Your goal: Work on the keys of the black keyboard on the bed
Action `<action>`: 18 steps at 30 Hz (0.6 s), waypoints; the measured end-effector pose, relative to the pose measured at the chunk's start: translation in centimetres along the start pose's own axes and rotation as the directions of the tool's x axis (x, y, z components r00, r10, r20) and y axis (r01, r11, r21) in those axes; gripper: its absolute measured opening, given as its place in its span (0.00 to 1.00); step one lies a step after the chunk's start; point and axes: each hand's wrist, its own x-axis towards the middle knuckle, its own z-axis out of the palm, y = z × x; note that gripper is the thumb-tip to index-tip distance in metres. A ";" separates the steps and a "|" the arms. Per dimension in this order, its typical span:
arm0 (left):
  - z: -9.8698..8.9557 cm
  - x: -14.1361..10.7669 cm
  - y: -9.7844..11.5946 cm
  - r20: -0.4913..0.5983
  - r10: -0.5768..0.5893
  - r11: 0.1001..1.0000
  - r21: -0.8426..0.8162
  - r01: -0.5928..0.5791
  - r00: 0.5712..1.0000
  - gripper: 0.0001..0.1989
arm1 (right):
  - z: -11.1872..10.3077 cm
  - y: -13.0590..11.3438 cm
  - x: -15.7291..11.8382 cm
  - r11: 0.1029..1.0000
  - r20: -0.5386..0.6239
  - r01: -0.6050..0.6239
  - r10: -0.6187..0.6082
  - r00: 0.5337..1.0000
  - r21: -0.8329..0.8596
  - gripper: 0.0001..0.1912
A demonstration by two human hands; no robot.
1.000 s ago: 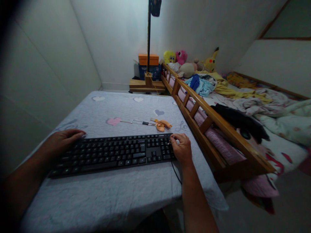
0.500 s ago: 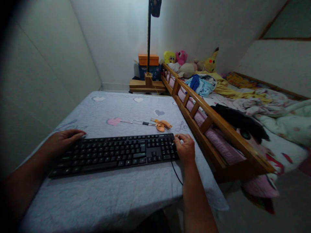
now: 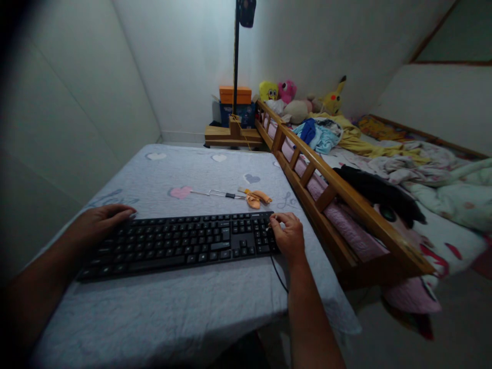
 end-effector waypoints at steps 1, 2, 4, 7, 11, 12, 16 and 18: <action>0.0 0.0 0.1 0.000 -0.001 1.000 0.003 0.001 1.000 0.25 | -0.1 0.1 0.0 1.000 -0.007 -0.005 0.005 1.000 -0.002 0.09; 0.0 0.0 0.1 0.001 -0.003 1.000 0.005 0.003 1.000 0.25 | -0.2 0.2 0.0 1.000 -0.016 -0.010 0.010 1.000 -0.006 0.09; 0.0 -0.1 0.2 0.001 -0.007 1.000 0.003 0.007 1.000 0.25 | -0.4 0.4 0.0 1.000 -0.039 -0.020 0.019 0.999 -0.022 0.10; 0.0 -0.1 0.2 -0.018 -0.002 1.000 0.000 0.002 1.000 0.25 | -0.6 0.6 0.0 0.998 -0.066 -0.039 0.036 0.997 -0.047 0.10; 0.1 -0.2 0.2 -0.003 -0.024 0.999 -0.026 0.024 1.000 0.25 | -0.5 0.9 0.0 0.997 -0.087 -0.055 0.051 0.995 -0.045 0.10; 0.1 -0.2 0.2 -0.004 -0.017 0.999 -0.028 0.017 1.000 0.25 | -0.5 0.9 0.0 0.998 -0.093 -0.054 0.050 0.994 -0.043 0.11; 0.1 -0.2 0.3 -0.018 -0.010 1.000 -0.028 0.009 1.000 0.25 | -0.3 1.0 0.1 0.998 -0.111 -0.040 0.034 0.993 -0.055 0.11; 0.1 -0.1 0.3 -0.008 -0.018 1.000 -0.025 0.018 1.000 0.25 | -0.3 0.9 0.1 0.997 -0.113 -0.033 0.025 0.993 -0.064 0.11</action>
